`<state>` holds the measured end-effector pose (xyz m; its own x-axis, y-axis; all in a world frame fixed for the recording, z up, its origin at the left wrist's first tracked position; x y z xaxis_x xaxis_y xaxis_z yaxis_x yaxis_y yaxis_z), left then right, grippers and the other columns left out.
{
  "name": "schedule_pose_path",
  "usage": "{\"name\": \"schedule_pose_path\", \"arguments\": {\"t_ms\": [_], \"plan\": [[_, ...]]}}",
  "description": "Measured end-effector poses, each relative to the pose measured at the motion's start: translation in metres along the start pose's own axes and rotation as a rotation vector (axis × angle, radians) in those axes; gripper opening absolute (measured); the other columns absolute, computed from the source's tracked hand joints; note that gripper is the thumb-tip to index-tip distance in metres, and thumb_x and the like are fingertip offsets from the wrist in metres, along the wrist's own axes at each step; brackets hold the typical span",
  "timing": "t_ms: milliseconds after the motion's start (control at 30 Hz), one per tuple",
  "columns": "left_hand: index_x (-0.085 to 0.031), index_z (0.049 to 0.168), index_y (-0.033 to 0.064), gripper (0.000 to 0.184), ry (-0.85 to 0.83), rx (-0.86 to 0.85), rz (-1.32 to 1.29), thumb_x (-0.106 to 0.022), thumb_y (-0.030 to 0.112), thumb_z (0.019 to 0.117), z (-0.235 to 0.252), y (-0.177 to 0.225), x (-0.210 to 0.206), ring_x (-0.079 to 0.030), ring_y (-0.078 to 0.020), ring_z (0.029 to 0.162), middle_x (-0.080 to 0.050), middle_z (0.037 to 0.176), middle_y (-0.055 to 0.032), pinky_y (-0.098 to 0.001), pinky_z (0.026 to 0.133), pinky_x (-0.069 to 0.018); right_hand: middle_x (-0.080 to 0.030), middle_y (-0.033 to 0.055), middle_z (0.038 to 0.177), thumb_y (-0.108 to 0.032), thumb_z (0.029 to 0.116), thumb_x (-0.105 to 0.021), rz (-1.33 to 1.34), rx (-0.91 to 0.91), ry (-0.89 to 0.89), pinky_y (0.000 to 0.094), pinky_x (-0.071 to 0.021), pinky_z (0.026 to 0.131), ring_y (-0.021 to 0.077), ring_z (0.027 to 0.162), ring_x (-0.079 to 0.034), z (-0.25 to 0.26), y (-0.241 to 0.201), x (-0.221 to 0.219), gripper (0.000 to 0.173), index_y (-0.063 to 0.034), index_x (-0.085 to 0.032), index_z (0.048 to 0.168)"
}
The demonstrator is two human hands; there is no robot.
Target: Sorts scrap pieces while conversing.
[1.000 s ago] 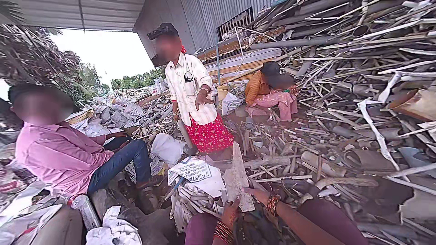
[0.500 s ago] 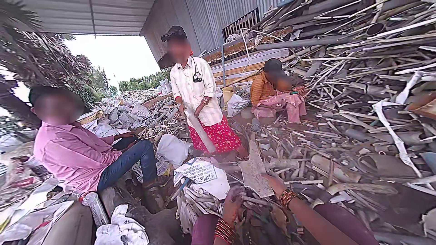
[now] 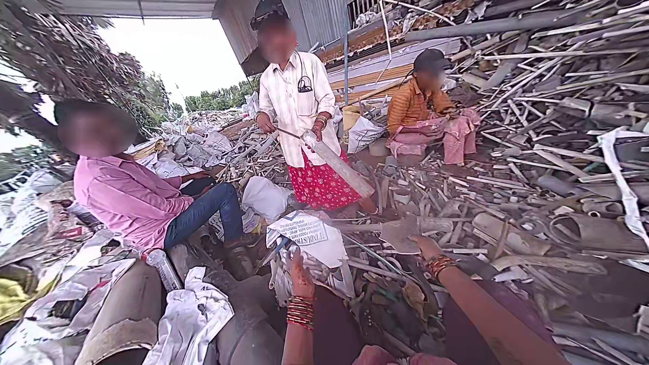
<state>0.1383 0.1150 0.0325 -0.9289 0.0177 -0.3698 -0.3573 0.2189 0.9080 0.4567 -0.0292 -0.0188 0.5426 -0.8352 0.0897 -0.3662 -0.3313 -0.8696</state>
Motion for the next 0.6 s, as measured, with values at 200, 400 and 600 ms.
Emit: {"name": "schedule_pose_path", "arguments": {"t_ms": [200, 400, 600], "plan": [[-0.011, 0.159, 0.0007, 0.068, 0.141, -0.416, 0.042, -0.049, 0.005, 0.1023, -0.032, 0.129, 0.018, -0.037, -0.0289, 0.141, -0.02, 0.163, -0.0267, -0.0399, 0.109, -0.0398, -0.051, 0.0143, 0.102, -0.028, 0.1105, -0.047, -0.079, 0.022, -0.007, 0.0348, -0.041, 0.066, 0.0178, 0.075, -0.045, -0.009, -0.007, 0.003, 0.04, 0.0015, -0.052, 0.136], [-0.046, 0.136, -0.0012, 0.034, 0.001, -0.297, 0.121, -0.033, 0.017, 0.1107, -0.011, 0.159, 0.065, -0.069, -0.0181, 0.098, -0.066, 0.122, -0.0141, -0.0329, 0.083, -0.0566, -0.055, 0.0144, 0.109, -0.023, 0.1048, -0.057, 0.091, 0.051, 0.006, 0.0369, -0.042, 0.07, 0.019, 0.084, -0.048, 0.001, -0.026, 0.04, 0.036, -0.0023, -0.055, 0.135], [-0.05, 0.133, 0.0072, 0.041, -0.083, -0.072, 0.328, -0.023, 0.031, 0.1122, 0.045, 0.197, 0.188, -0.069, -0.0098, 0.086, -0.071, 0.11, -0.0029, -0.0267, 0.075, -0.0553, -0.058, 0.0188, 0.117, -0.013, 0.107, -0.048, -0.038, 0.306, -0.115, 0.0301, -0.0454, 0.08, 0.0129, 0.093, -0.054, -0.055, -0.066, 0.139, 0.033, 0.0086, -0.051, 0.132]]}}
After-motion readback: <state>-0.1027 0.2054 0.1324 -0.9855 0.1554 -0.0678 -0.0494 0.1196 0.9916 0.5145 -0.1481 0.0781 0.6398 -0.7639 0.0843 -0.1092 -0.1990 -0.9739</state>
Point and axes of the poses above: each hand's wrist, its own z-axis towards the middle knuckle, its own x-axis out of the back of the hand, y = z × x, the point moved 4 cm from there along z, towards the middle knuckle
